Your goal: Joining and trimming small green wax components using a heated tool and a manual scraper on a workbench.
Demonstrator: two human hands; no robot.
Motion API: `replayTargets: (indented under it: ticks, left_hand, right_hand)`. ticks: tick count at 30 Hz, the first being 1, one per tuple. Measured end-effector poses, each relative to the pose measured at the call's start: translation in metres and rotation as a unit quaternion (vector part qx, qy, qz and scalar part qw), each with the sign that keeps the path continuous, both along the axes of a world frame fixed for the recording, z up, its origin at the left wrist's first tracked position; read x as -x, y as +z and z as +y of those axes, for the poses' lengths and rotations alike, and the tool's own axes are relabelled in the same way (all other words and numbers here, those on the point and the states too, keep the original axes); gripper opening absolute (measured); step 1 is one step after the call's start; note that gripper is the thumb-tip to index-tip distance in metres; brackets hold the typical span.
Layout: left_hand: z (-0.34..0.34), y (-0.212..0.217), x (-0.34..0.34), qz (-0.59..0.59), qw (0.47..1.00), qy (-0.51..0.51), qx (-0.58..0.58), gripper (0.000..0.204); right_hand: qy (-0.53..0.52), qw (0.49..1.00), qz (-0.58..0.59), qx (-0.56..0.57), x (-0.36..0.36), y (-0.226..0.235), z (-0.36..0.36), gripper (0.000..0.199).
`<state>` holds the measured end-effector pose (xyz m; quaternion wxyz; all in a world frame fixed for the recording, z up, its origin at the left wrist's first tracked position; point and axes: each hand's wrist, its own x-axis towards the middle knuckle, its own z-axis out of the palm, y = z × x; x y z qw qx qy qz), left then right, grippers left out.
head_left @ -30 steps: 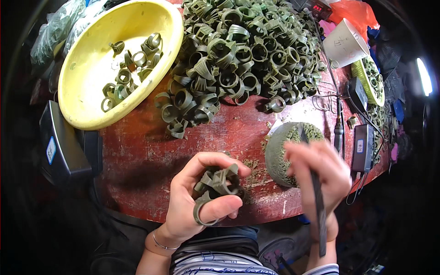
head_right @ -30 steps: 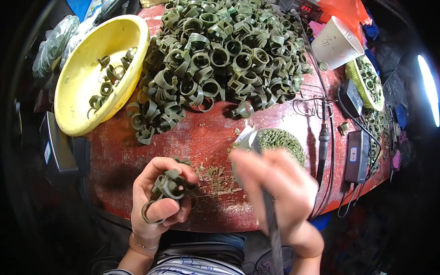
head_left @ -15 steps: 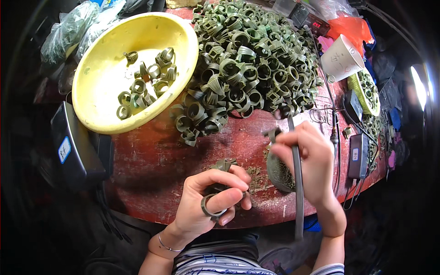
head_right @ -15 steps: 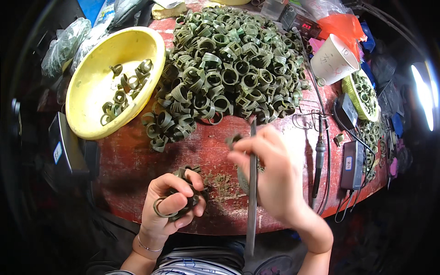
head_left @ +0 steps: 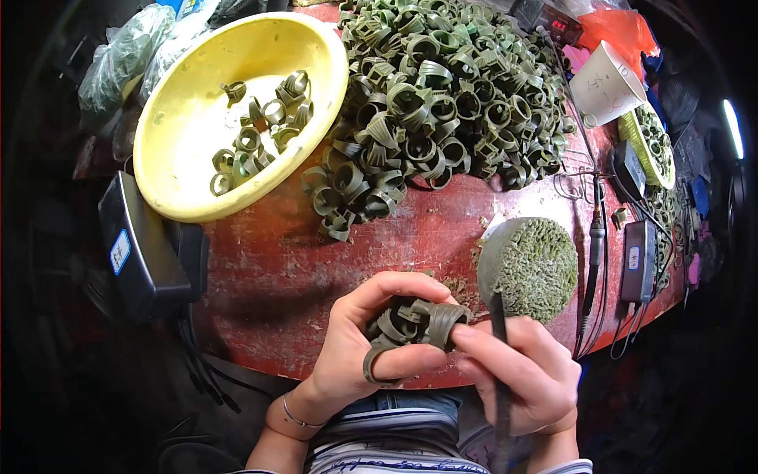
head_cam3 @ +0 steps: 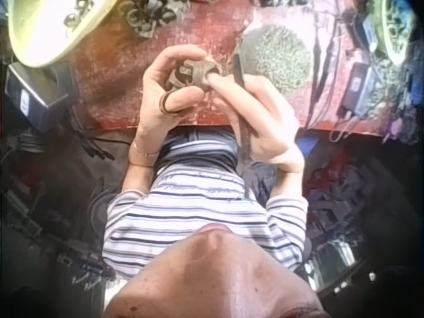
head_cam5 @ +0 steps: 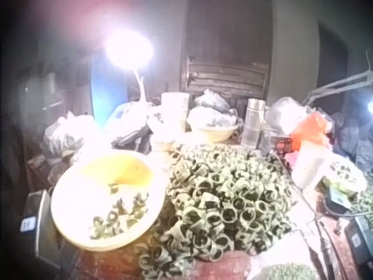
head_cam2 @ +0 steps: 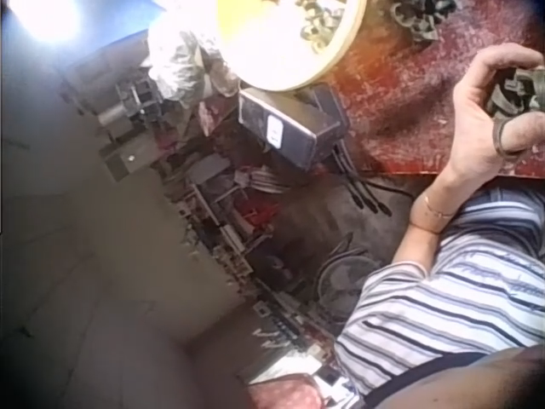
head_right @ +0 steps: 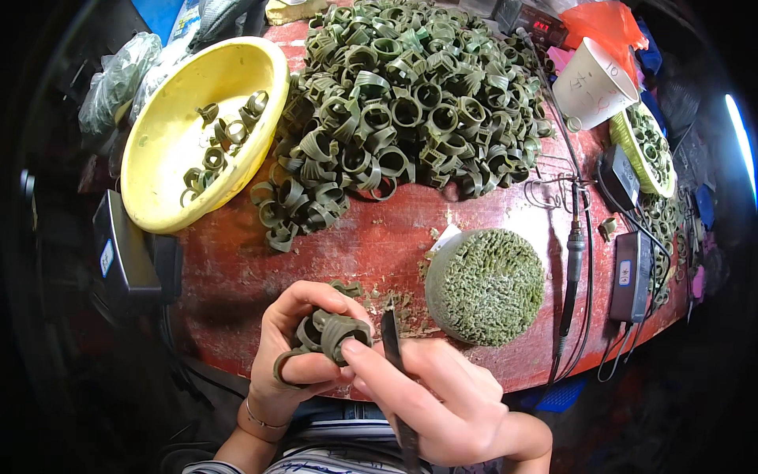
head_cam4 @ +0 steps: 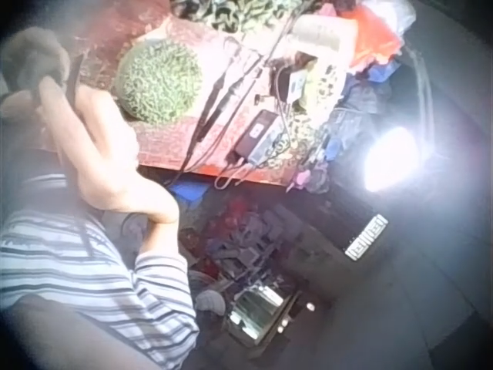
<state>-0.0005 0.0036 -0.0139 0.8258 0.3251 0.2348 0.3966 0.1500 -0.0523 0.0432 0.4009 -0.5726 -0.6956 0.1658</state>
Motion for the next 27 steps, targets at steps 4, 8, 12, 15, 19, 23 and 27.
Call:
replayTargets:
  ticks: [4,8,12,15,19,23,27]
  left_hand:
    - [0.000,0.003,-0.001,-0.035,0.999,-0.017,0.008,0.046]
    - [-0.001,0.008,-0.001,-0.010,0.999,-0.001,0.033,0.048]
    - [-0.003,0.011,0.000,0.009,0.999,0.001,0.045,0.049]
    - [-0.002,0.006,-0.001,0.005,1.000,0.000,0.002,0.047]
    - [-0.002,0.000,0.001,-0.013,0.999,-0.014,-0.034,0.044]
    - [0.001,0.004,0.004,-0.050,0.995,-0.066,0.052,0.041]
    - [0.001,0.017,-0.004,-0.004,0.988,-0.069,0.137,0.048]
  right_hand:
    - [-0.033,0.993,0.109,0.023,-0.006,0.002,-0.016,0.028]
    - [-0.117,0.967,0.226,0.028,0.019,-0.007,-0.017,0.036]
    - [-0.074,0.977,0.198,-0.005,0.008,-0.009,-0.019,0.034]
    - [-0.069,0.961,0.268,-0.003,0.010,-0.016,-0.017,0.034]
    - [-0.027,0.970,0.239,0.015,0.007,-0.016,-0.011,0.034]
    - [-0.057,0.965,0.254,0.033,0.007,-0.016,-0.011,0.033]
    - [0.006,0.949,0.315,-0.009,-0.001,-0.020,-0.015,0.021]
